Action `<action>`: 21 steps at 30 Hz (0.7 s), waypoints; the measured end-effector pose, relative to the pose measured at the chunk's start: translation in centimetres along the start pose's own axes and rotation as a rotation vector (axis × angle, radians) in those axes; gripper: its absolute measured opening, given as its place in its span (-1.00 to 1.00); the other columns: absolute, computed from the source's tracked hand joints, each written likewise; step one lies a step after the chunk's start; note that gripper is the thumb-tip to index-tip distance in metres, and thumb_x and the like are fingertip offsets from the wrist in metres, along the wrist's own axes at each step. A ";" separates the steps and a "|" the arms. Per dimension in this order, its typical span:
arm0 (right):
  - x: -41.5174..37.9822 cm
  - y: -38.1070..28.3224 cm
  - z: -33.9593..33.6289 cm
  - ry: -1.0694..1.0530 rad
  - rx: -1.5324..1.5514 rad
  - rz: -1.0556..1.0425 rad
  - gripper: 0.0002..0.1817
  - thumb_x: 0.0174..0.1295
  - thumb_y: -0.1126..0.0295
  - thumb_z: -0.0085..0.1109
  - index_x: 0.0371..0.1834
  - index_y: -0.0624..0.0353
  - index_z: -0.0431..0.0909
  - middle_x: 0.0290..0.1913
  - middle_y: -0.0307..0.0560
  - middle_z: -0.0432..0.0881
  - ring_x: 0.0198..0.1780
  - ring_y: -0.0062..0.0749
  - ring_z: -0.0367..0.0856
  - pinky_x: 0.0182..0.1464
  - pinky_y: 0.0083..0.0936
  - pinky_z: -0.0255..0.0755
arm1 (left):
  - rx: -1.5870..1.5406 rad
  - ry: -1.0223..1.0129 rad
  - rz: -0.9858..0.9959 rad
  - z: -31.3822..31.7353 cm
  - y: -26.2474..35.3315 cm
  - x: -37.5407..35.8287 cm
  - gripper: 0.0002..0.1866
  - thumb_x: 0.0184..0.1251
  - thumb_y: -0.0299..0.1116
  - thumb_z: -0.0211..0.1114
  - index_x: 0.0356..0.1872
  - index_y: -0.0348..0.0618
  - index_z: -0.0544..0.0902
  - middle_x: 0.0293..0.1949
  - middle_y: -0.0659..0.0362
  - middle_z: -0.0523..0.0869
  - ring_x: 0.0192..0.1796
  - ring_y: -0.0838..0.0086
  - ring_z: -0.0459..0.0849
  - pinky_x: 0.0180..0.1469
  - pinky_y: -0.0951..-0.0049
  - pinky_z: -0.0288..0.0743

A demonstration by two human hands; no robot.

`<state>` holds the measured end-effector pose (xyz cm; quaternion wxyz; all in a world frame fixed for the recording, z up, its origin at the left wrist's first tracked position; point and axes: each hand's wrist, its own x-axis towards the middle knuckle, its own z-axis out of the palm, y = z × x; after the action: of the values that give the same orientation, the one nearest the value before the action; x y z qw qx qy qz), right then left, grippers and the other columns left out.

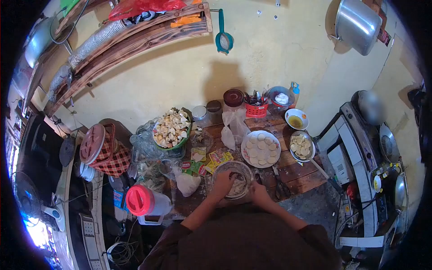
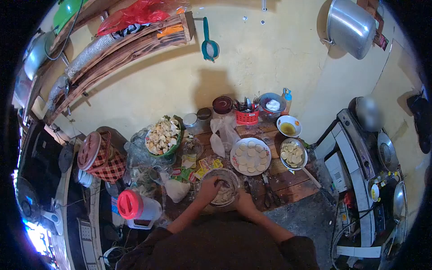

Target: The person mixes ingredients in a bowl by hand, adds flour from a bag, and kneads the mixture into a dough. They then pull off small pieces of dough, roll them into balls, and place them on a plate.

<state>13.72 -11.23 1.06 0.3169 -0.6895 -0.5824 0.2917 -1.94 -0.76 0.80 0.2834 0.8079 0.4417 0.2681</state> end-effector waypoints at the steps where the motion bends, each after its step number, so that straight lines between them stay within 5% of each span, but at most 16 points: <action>1: 0.1 0.2 -0.7 0.025 -0.012 0.043 -0.79 0.13 0.45 -0.08 -0.19 0.32 0.37 -0.43 0.37 0.52 -0.29 0.25 0.52 -0.26 -0.02 0.37 | 0.087 -0.018 -0.072 0.3 -0.9 0.2 -0.81 0.15 -0.41 0.05 -0.30 -0.32 0.53 -0.43 -0.12 0.60 -0.28 -0.02 0.57 -0.23 0.08 0.42; 6: 0.0 1.1 -5.1 0.145 -0.206 0.242 -0.83 0.15 0.42 -0.06 -0.24 0.24 0.40 -0.42 0.34 0.53 -0.32 0.23 0.53 -0.27 0.00 0.35 | 0.197 -0.106 -0.183 1.0 -4.5 0.2 -0.79 0.12 -0.45 0.04 -0.25 -0.33 0.52 -0.31 -0.20 0.59 -0.21 -0.07 0.56 -0.16 0.07 0.42; 11: 0.3 8.3 -3.3 0.222 -0.423 0.121 -0.87 0.14 0.41 -0.06 -0.29 0.16 0.45 -0.43 0.23 0.54 -0.32 0.18 0.49 -0.26 -0.04 0.35 | 0.442 -0.215 0.204 4.9 -5.0 -0.7 -0.50 0.00 -0.44 0.19 0.06 -0.28 0.37 -0.01 -0.19 0.48 -0.01 -0.10 0.48 -0.04 0.10 0.46; 14: 0.4 10.8 -1.9 0.217 -0.407 0.157 -0.86 0.13 0.35 -0.02 -0.34 0.18 0.40 -0.41 0.10 0.54 -0.26 0.10 0.46 -0.29 -0.03 0.37 | 0.595 -0.326 0.025 4.1 -0.8 -0.9 -0.33 -0.14 -0.44 0.31 0.13 -0.22 0.32 0.00 -0.10 0.49 0.07 -0.03 0.44 -0.05 0.12 0.48; 21: 0.5 6.5 -2.0 0.318 -0.463 0.092 -0.70 0.00 0.41 0.12 -0.15 0.19 0.41 -0.15 0.09 0.46 -0.05 0.03 0.37 -0.09 -0.11 0.31 | 0.523 -0.402 0.019 6.0 -3.7 0.3 -0.64 -0.14 -0.47 0.27 -0.19 -0.14 0.55 -0.27 -0.08 0.62 -0.15 0.05 0.60 -0.24 0.14 0.53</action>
<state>19.31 -11.76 -2.75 0.2246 -0.8063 -0.5447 0.0530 0.24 -0.19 -5.89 0.1455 0.8941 0.4233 -0.0168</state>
